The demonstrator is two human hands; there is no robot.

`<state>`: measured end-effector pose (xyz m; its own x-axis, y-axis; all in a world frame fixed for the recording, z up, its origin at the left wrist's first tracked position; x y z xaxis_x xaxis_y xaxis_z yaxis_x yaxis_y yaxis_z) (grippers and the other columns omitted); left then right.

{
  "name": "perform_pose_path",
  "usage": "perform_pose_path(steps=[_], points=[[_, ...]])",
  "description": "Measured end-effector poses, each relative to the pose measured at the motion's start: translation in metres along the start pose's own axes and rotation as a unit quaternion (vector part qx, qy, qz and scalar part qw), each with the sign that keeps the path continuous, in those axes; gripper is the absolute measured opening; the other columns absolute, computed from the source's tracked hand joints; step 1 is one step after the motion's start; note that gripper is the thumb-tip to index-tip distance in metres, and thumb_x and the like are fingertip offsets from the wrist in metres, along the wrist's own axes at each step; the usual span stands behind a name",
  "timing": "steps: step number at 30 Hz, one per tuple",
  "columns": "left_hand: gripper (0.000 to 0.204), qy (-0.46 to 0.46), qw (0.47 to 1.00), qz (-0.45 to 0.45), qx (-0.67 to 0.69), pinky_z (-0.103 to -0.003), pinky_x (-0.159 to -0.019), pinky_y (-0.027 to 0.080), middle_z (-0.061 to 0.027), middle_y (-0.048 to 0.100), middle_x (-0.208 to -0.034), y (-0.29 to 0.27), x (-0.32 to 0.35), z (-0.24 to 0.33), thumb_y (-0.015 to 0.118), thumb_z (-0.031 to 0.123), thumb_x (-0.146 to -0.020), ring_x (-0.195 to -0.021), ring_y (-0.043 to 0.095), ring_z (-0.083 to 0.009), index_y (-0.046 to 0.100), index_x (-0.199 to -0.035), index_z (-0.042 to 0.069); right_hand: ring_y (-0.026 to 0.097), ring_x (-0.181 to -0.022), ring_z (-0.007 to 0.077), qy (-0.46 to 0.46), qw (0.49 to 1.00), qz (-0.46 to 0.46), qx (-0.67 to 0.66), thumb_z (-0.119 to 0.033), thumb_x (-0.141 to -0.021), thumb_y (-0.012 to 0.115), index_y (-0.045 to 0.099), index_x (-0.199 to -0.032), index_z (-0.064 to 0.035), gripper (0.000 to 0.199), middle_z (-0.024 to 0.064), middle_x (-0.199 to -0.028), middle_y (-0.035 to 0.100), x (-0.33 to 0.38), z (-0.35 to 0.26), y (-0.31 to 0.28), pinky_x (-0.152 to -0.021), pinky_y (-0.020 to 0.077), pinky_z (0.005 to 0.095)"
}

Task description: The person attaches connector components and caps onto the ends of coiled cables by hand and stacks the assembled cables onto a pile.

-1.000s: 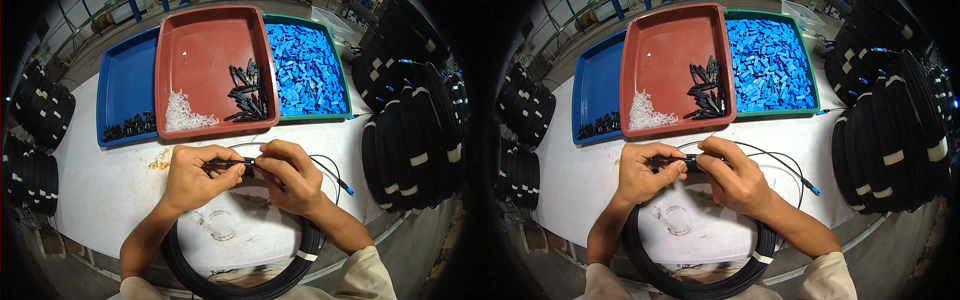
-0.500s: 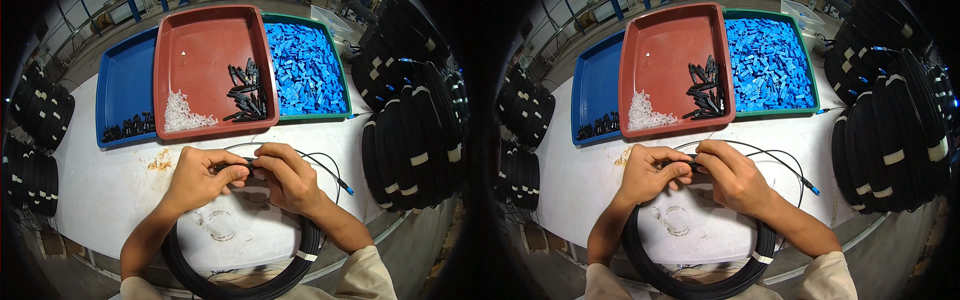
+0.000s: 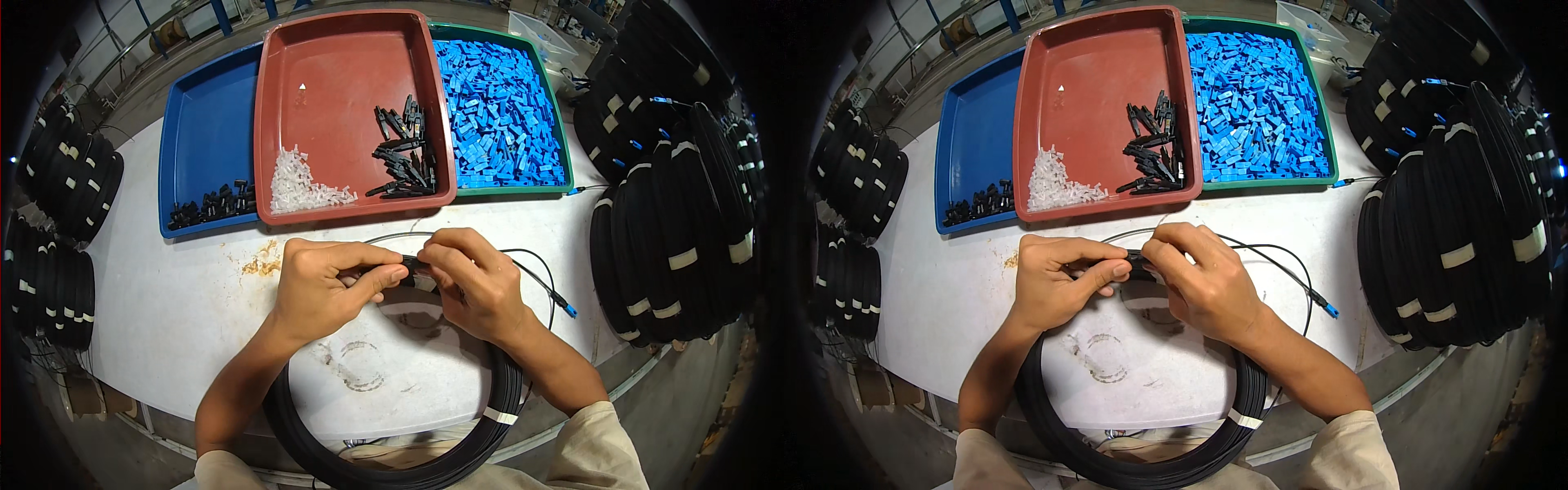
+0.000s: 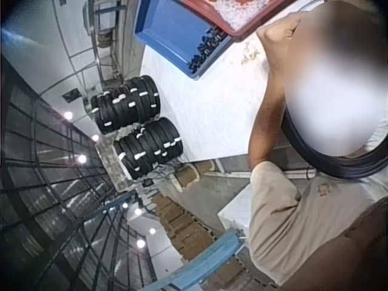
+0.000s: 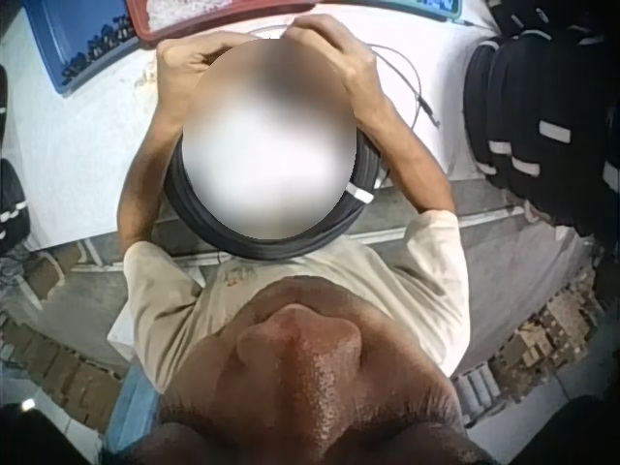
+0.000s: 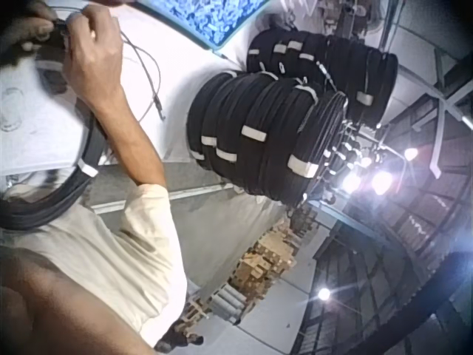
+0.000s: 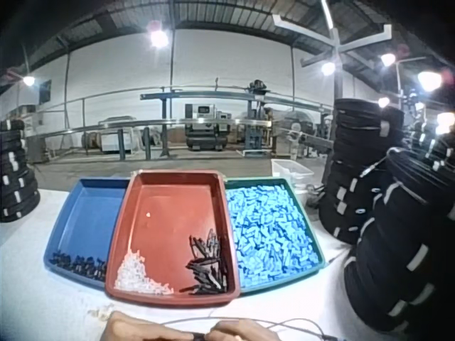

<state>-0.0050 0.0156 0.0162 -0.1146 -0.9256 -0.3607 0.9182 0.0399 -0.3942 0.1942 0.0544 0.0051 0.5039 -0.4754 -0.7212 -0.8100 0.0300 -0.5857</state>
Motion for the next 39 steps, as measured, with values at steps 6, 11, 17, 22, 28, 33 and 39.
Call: perform_pose_path(steps=[6, 11, 17, 22, 28, 33, 39], points=[[0.013, 0.08, 0.996, -0.02, -0.025, -0.024, -0.057, 0.059, -0.0137, 0.077, -0.082, 0.001, -0.002, 0.0, 0.082, 0.0, -0.082, -0.068, 0.075, -0.0155, 0.078, -0.094, -0.004, 0.067, -0.077, 0.0258, -0.043, 0.999, 0.001, 0.024, 0.005, -0.062, 0.072, 0.066, -0.097, 0.0004, 0.036, 0.0115, -0.094, 0.066, 0.0, 0.003, 0.0, -0.061, 0.0507, 0.0356], [0.014, 0.236, 0.963, 0.007, -0.13, -0.028, -0.062, 0.061, -0.0108, 0.078, -0.086, 0.002, -0.002, 0.001, 0.084, 0.004, -0.077, -0.073, 0.076, -0.021, 0.079, -0.09, 0.0, 0.068, -0.075, 0.0268, -0.029, 0.999, -0.02, -0.005, 0.004, -0.063, 0.073, 0.066, -0.096, 0.0001, 0.034, 0.0117, -0.092, 0.067, 0.001, 0.006, 0.002, -0.062, 0.0538, 0.0367], [0.012, 0.081, 0.994, -0.015, -0.071, -0.022, -0.062, 0.059, -0.014, 0.078, -0.082, -0.001, -0.001, 0.004, 0.082, 0.0, -0.082, -0.068, 0.075, -0.0149, 0.078, -0.092, -0.004, 0.068, -0.075, 0.0279, 0.007, 0.999, 0.001, -0.039, 0.003, -0.065, 0.077, 0.066, -0.096, 0.0012, 0.033, 0.0128, -0.092, 0.067, -0.003, 0.001, 0.002, -0.062, 0.0555, 0.0372], [0.009, -0.027, 0.997, -0.03, 0.061, -0.022, -0.056, 0.056, -0.0112, 0.077, -0.079, 0.001, -0.001, 0.002, 0.082, 0.003, -0.08, -0.067, 0.075, -0.0158, 0.079, -0.087, -0.001, 0.067, -0.071, 0.028, -0.054, 0.998, 0.018, 0.015, 0.006, -0.067, 0.074, 0.066, -0.091, 0.0016, 0.026, 0.0126, -0.092, 0.067, -0.003, 0.0, -0.001, -0.06, 0.0543, 0.0372], [0.02, 0.312, 0.924, -0.018, -0.221, -0.024, -0.061, 0.06, -0.0116, 0.078, -0.087, 0.001, 0.003, 0.004, 0.085, 0.005, -0.077, -0.073, 0.077, -0.0213, 0.079, -0.096, 0.003, 0.068, -0.071, 0.0291, 0.011, 0.998, -0.033, -0.047, 0.005, -0.068, 0.074, 0.066, -0.091, 0.0011, 0.024, 0.0116, -0.091, 0.068, 0.001, 0.006, 0.003, -0.06, 0.0545, 0.0373], [0.018, 0.28, 0.945, 0.016, -0.166, -0.025, -0.061, 0.06, -0.0125, 0.078, -0.088, 0.001, 0.0, 0.004, 0.087, 0.005, -0.076, -0.073, 0.077, -0.0218, 0.079, -0.093, 0.002, 0.068, -0.072, 0.0293, 0.027, 0.998, -0.013, -0.057, 0.004, -0.067, 0.075, 0.067, -0.093, 0.001, 0.026, 0.0112, -0.092, 0.068, -0.005, -0.001, 0.001, -0.061, 0.0552, 0.0378], [0.012, 0.086, 0.996, 0.008, 0.016, -0.025, -0.059, 0.059, -0.0107, 0.078, -0.084, 0.003, -0.002, -0.002, 0.085, 0.003, -0.076, -0.071, 0.076, -0.0193, 0.079, -0.086, 0.001, 0.068, -0.071, 0.0276, -0.04, 0.999, 0.025, -0.002, 0.004, -0.061, 0.074, 0.068, -0.093, 0.0011, 0.033, 0.0111, -0.093, 0.069, -0.002, -0.002, -0.003, -0.06, 0.0549, 0.038]])
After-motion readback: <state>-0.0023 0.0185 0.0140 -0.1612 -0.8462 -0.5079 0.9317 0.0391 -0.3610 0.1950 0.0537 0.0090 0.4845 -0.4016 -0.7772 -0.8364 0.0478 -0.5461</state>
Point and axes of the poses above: each hand's wrist, its own x-axis away from the middle knuckle, its own y-axis out of the palm, z = x × y, the point moved 2 cm from there along -x, towards the middle knuckle
